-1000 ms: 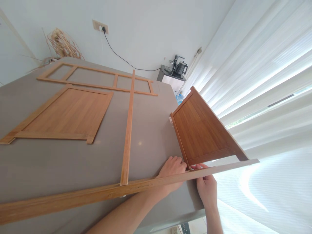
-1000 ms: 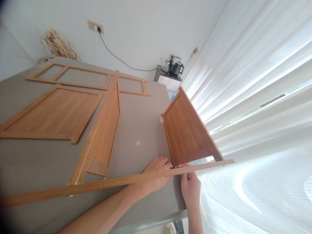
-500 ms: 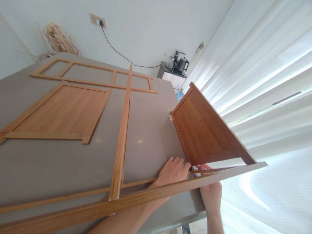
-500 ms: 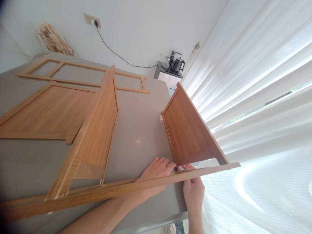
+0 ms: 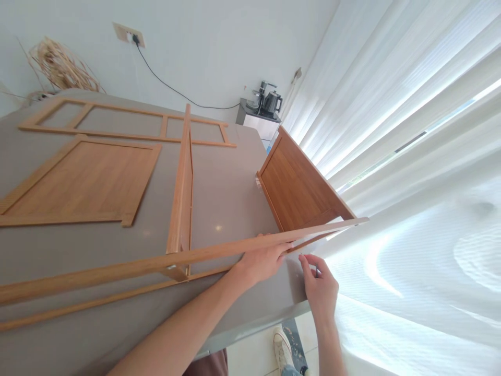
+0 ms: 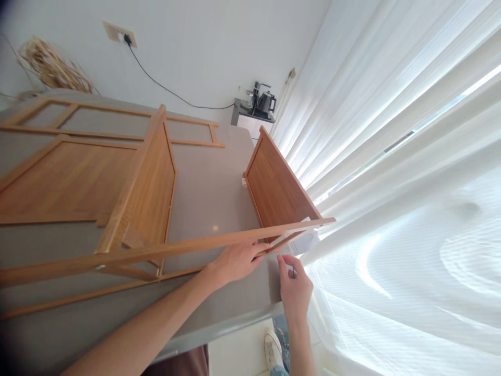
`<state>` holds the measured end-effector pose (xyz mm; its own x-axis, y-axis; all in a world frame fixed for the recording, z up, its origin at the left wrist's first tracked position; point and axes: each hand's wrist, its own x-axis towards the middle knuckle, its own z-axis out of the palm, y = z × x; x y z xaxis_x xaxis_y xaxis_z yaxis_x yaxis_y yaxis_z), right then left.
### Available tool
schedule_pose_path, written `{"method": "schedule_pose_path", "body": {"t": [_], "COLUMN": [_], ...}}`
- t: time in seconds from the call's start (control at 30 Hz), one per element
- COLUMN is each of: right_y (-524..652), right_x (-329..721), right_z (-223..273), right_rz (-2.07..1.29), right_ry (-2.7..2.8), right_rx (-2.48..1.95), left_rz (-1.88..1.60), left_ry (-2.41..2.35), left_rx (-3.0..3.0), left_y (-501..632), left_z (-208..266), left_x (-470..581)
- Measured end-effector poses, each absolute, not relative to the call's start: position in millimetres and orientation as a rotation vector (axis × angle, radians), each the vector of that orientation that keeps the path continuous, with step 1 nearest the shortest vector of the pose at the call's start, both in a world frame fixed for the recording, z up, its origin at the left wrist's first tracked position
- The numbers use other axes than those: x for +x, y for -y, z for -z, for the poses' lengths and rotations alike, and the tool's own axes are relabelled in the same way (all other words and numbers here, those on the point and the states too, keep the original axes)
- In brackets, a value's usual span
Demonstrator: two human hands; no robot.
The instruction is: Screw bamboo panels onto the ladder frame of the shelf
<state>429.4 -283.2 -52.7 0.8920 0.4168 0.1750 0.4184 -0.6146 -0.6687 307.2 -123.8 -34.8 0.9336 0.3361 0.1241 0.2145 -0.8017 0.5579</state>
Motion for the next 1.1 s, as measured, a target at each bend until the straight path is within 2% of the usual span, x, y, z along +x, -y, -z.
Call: {"method": "schedule_pose_path", "body": {"t": [0.2,0.87,1.1], "right_y": [284.3,278.6,279.1], "right_x": [422.9,416.6,418.7], "right_z": [58.9,65.8,68.9], "right_rz": [0.03,0.189,0.258], "right_ry": [0.855,0.95,1.023], "right_rx": [-2.366,-2.508,-2.385], "left_rz": [-0.364,-0.44,-0.42], "left_ry": [-0.343,-0.339,-0.366], "left_rx": [2.604,2.585,2.55], "left_y": [123.6,127.7,128.9], "left_z": [37.1,39.9,41.6], "left_x": [307.2,305.3,305.5]}}
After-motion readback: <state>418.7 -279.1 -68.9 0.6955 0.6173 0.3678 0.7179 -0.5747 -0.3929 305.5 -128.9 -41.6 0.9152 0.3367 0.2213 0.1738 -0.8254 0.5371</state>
